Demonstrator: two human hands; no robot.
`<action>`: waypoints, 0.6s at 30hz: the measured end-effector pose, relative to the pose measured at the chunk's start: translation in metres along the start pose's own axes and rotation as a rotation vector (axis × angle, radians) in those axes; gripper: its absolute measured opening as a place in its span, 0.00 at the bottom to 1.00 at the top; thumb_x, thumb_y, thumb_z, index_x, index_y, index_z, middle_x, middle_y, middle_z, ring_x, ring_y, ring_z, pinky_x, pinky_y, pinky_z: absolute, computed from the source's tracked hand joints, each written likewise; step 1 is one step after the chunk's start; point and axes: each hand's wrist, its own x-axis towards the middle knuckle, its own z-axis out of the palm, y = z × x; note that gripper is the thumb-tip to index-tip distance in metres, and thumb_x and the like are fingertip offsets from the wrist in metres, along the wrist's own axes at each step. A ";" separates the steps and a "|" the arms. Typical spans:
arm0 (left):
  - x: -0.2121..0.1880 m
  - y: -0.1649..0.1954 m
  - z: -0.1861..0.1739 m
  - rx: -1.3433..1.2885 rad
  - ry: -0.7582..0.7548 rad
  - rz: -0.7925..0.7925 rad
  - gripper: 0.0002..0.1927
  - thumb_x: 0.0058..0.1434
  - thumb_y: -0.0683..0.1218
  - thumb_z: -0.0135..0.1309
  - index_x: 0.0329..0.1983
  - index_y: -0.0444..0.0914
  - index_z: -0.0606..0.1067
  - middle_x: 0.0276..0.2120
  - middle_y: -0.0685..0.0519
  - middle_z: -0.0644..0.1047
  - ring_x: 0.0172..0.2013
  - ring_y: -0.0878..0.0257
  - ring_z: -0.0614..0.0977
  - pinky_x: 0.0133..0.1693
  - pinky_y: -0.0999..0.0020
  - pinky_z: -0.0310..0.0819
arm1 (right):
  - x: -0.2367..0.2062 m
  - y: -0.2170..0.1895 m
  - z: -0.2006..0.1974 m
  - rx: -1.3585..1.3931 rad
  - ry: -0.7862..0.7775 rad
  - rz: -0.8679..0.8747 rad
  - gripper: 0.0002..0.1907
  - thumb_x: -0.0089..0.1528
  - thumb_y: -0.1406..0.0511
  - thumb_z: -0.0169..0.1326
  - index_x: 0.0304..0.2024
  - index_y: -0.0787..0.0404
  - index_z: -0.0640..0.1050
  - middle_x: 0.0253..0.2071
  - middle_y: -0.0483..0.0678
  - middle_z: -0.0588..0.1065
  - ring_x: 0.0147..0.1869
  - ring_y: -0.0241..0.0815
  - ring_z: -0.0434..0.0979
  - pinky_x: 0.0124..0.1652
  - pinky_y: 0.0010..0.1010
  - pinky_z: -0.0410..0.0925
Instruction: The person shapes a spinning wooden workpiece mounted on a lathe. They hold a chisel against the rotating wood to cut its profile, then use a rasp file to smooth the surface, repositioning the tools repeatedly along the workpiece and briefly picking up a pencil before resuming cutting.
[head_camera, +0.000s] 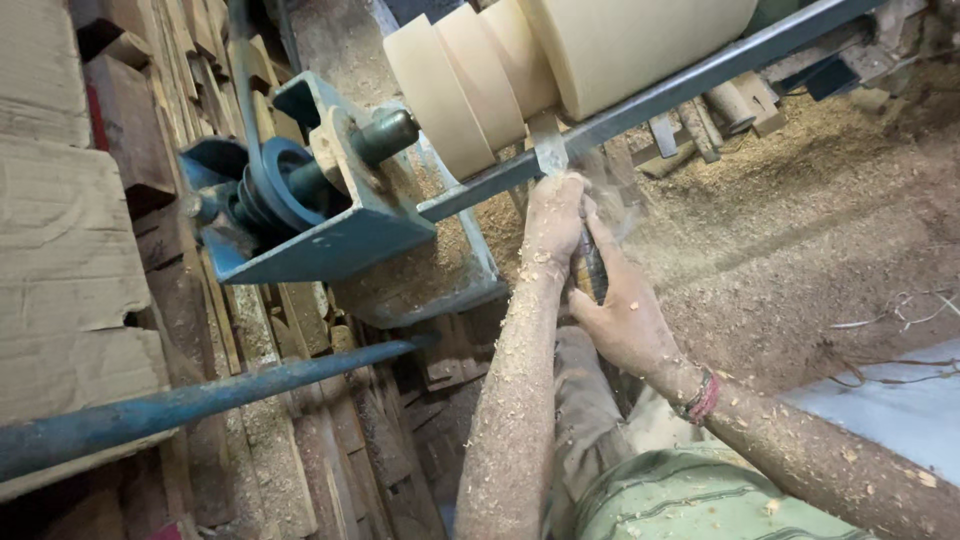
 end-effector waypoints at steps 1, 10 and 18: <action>-0.001 0.001 0.002 -0.020 0.007 -0.016 0.11 0.65 0.46 0.47 0.34 0.34 0.76 0.23 0.53 0.76 0.25 0.65 0.76 0.28 0.69 0.71 | 0.000 0.001 -0.001 0.011 0.016 -0.048 0.48 0.54 0.69 0.53 0.77 0.57 0.55 0.41 0.66 0.77 0.38 0.56 0.79 0.43 0.40 0.70; 0.000 -0.002 0.020 -0.012 0.047 0.015 0.11 0.66 0.45 0.47 0.35 0.33 0.75 0.23 0.53 0.75 0.24 0.65 0.76 0.28 0.68 0.71 | 0.004 0.010 -0.020 -0.001 0.079 -0.357 0.46 0.54 0.71 0.53 0.76 0.60 0.57 0.46 0.65 0.75 0.42 0.48 0.76 0.42 0.39 0.70; 0.005 -0.015 0.027 0.021 0.095 0.178 0.10 0.68 0.45 0.46 0.34 0.34 0.73 0.25 0.54 0.75 0.25 0.66 0.76 0.28 0.68 0.72 | 0.007 0.012 -0.026 -0.022 -0.005 -0.152 0.49 0.52 0.68 0.54 0.76 0.56 0.55 0.38 0.56 0.76 0.29 0.42 0.74 0.35 0.34 0.69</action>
